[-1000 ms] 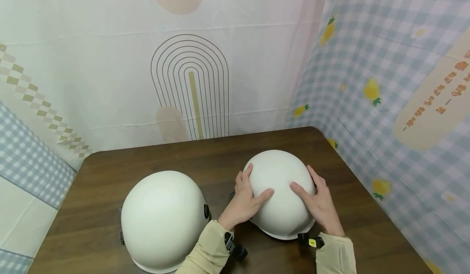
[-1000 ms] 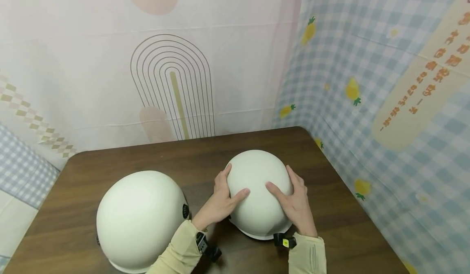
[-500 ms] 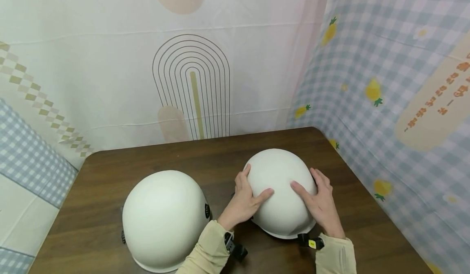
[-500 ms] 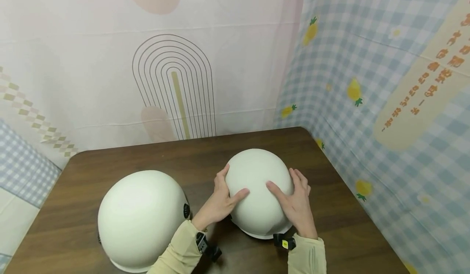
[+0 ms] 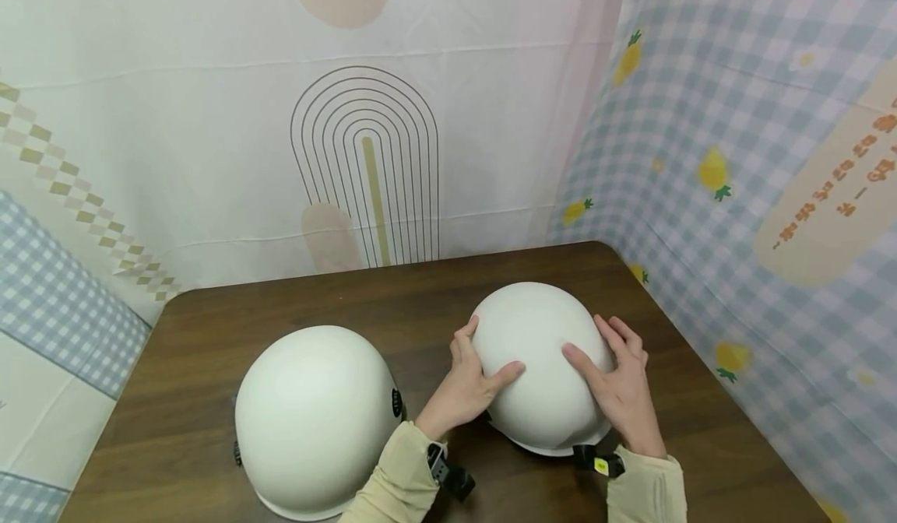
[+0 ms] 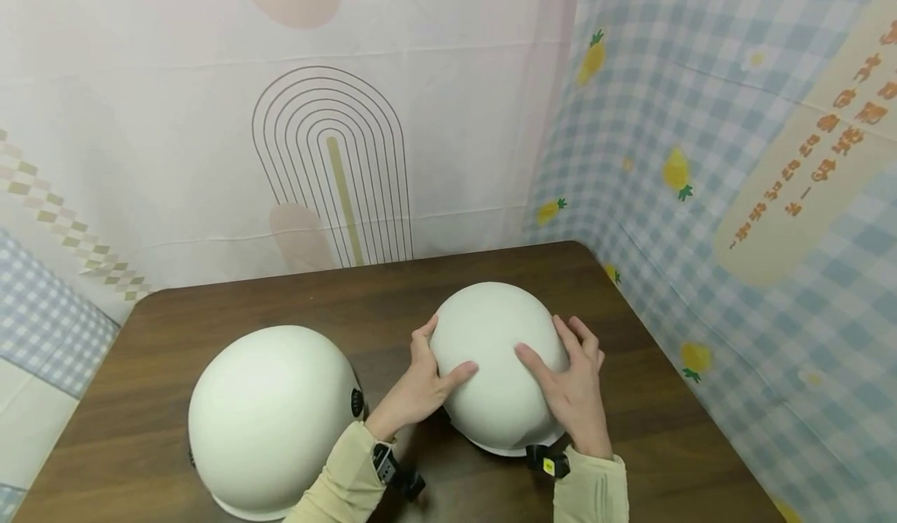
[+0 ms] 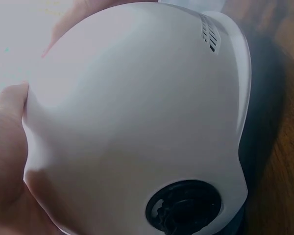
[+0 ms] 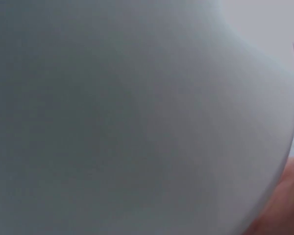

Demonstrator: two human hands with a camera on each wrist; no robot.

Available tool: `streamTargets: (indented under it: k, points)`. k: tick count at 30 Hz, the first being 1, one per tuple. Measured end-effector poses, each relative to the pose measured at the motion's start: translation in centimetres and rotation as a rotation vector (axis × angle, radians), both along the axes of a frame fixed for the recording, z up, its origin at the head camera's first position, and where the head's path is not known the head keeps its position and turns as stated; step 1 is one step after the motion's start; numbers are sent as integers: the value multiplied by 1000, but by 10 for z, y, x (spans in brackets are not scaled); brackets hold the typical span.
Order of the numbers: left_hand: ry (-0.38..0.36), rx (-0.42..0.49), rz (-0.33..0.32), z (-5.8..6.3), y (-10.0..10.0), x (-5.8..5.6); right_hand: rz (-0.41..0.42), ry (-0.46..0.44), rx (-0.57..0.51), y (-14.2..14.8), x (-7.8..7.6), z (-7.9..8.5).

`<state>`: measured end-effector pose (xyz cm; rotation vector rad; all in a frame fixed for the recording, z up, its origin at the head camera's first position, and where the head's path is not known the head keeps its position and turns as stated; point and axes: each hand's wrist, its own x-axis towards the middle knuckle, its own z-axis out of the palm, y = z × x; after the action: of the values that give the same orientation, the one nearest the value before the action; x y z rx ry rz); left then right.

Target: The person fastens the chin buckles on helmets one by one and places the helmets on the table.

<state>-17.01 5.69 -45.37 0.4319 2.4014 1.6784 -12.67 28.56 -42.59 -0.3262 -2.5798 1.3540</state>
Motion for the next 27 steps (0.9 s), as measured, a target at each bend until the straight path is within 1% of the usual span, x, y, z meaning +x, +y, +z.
streamTargets:
  k: [6,12,15,24,27]
  points:
    - [-10,12,-1,-3,-1,0,-23,33,-22,-2,0,-1]
    - [25,15,31,-3,-1,1,-44,71,-31,-7,1,3]
    - [44,20,35,-2,-1,1,-55,89,-43,-8,2,4]
    - [49,-4,14,2,-4,1,-67,137,-42,-10,2,7]
    - [63,-11,-6,2,-5,-1,-76,147,-37,-11,1,8]
